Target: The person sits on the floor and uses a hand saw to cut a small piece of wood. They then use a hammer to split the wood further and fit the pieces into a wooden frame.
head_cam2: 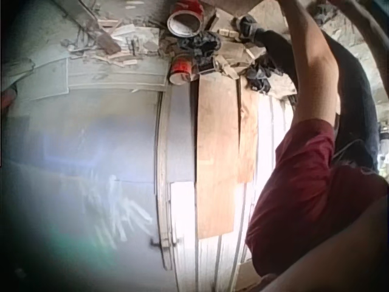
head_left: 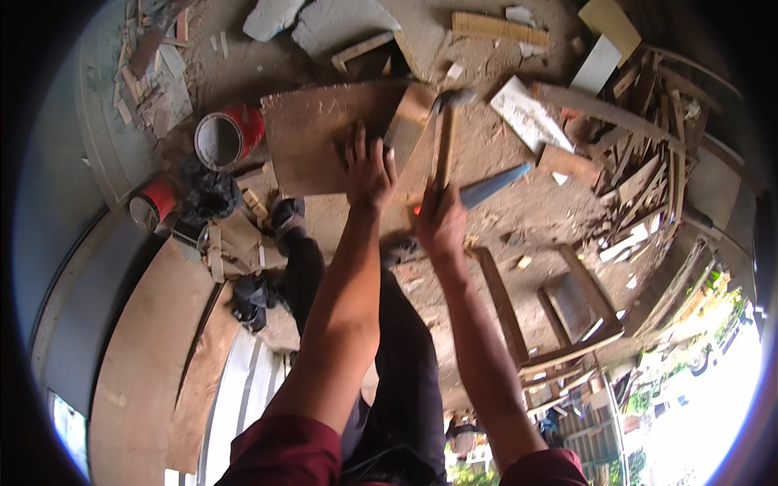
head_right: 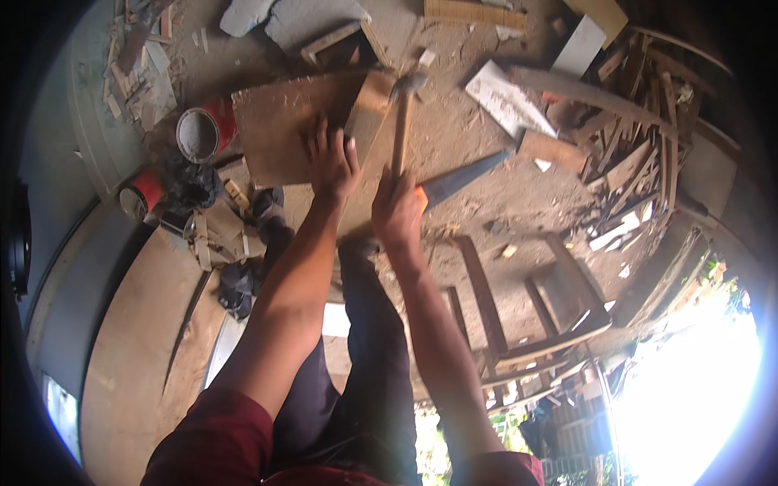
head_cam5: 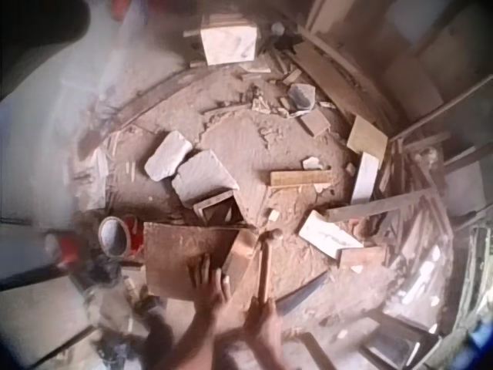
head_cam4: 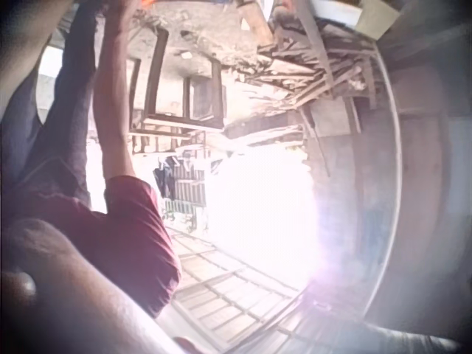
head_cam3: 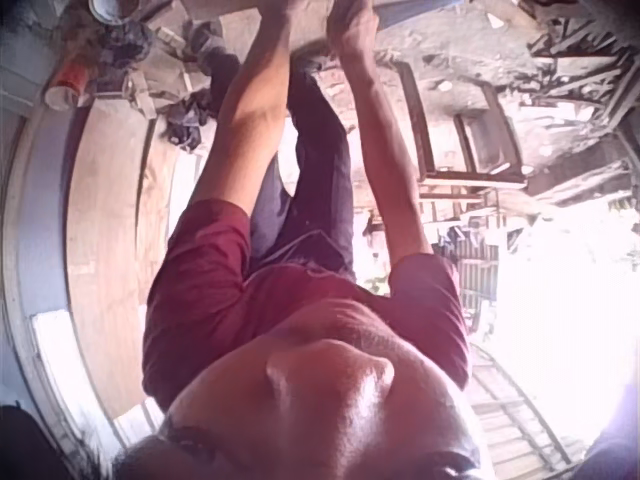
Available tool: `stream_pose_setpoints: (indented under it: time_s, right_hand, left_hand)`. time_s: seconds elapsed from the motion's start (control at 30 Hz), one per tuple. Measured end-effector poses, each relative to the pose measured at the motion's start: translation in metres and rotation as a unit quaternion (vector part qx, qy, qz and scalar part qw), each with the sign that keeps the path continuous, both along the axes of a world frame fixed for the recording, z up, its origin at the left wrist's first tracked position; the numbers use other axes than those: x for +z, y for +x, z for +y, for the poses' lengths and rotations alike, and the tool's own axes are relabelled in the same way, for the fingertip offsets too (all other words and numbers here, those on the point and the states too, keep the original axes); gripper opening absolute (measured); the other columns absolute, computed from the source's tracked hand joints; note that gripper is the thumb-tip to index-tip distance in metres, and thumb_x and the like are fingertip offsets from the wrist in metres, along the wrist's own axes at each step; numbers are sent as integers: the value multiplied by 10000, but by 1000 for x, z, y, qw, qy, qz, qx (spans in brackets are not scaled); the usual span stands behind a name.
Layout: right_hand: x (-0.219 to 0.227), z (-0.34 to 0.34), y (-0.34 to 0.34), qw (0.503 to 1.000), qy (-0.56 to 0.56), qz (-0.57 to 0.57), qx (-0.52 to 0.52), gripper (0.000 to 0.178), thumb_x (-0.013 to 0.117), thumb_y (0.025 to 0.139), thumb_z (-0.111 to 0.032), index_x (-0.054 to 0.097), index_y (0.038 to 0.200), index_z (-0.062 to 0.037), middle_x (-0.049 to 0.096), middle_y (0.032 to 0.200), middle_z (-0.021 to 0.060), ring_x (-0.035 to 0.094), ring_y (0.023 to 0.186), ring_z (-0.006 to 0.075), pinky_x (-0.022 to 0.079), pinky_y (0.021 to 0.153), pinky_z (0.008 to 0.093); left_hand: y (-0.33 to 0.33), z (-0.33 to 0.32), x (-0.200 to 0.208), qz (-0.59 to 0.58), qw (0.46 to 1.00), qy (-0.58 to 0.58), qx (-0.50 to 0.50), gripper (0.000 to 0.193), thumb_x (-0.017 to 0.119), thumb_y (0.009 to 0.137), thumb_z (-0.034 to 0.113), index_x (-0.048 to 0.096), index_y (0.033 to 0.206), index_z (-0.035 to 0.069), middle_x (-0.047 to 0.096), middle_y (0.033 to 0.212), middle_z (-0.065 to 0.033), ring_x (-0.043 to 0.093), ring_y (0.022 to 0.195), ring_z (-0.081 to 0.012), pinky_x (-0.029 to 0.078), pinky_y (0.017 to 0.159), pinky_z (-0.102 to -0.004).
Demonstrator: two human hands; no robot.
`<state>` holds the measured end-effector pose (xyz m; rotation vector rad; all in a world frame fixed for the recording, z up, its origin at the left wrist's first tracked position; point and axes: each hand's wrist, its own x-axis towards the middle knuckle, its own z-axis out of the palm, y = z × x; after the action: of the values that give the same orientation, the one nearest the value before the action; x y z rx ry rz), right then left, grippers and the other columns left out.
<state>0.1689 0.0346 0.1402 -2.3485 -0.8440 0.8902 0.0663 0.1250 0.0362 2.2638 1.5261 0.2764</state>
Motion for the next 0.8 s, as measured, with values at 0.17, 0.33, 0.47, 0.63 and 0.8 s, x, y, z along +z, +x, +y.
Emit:
stream_pose_setpoints:
  time_s: [0.17, 0.33, 0.47, 0.63, 0.8]
  right_hand:
    - [66, 83, 28, 975, 141, 18, -170, 234, 501, 999, -216, 435, 914, -9, 540, 606, 279, 581, 569, 475, 413, 438, 447]
    - [-4, -3, -33, 996, -27, 47, -71, 237, 530, 966, -215, 492, 896, 9, 581, 710, 344, 606, 748, 520, 450, 587, 563]
    - [16, 44, 8, 990, 50, 30, -129, 289, 466, 1021, -236, 493, 816, -33, 520, 543, 118, 464, 434, 174, 361, 404, 359]
    - [9, 11, -20, 989, 108, 6, -104, 203, 519, 979, -164, 435, 943, 18, 550, 606, 239, 602, 552, 382, 446, 496, 413]
    - [17, 24, 0, 997, 11, 10, -73, 279, 538, 971, -221, 470, 866, 28, 583, 679, 312, 596, 683, 516, 452, 539, 518]
  left_hand:
    - [5, -8, 15, 21, 1000, 2, -18, 300, 496, 938, 274, 533, 1119, 37, 392, 1410, -231, 354, 1324, -413, 203, 1108, -653]
    - [-8, -19, -6, -9, 1000, -28, 11, 297, 500, 930, 294, 552, 1107, 62, 389, 1432, -210, 346, 1333, -441, 146, 1133, -651]
    - [-1, -12, 7, -3, 1000, -2, -12, 288, 509, 928, 302, 555, 1092, 69, 380, 1445, -191, 331, 1352, -426, 156, 1132, -645]
    - [1, -17, 7, 17, 1000, -17, -13, 296, 508, 930, 307, 550, 1108, 74, 374, 1452, -182, 306, 1379, -391, 140, 1144, -636]
    - [-4, -8, -1, 2, 1000, -11, -9, 294, 488, 936, 301, 552, 1110, 73, 376, 1455, -181, 308, 1379, -387, 125, 1149, -630]
